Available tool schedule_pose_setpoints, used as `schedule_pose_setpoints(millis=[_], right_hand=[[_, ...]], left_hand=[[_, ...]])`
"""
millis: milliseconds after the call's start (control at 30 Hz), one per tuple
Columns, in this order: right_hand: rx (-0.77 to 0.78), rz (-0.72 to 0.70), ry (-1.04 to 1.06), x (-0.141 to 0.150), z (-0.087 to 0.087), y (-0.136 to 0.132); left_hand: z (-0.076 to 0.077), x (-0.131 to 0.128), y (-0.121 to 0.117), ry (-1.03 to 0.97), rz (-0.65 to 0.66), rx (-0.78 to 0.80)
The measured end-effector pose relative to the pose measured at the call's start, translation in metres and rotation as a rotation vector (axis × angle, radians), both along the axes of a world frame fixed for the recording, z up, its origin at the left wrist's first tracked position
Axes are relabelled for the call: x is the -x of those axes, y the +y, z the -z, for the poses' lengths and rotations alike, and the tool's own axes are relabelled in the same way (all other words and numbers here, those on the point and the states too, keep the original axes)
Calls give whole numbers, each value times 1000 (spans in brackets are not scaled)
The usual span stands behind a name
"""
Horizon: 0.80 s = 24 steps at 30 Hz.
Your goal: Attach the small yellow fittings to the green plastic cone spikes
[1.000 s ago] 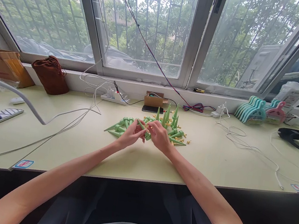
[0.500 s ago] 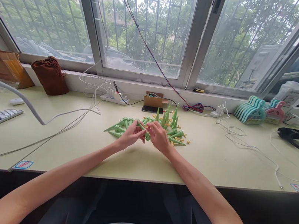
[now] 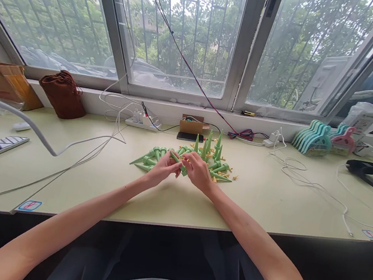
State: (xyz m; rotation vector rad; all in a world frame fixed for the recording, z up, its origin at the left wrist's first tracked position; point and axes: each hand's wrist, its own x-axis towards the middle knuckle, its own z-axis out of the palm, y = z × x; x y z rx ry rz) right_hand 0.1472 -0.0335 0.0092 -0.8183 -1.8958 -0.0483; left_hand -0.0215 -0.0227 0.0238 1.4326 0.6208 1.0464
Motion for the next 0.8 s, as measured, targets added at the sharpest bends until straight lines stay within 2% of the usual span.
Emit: schedule_pose_setpoints(millis=[800], right_hand=[[59,-7,17,-2,-1,3]], left_hand=[[-4,0,-3,-8,-7,-14]])
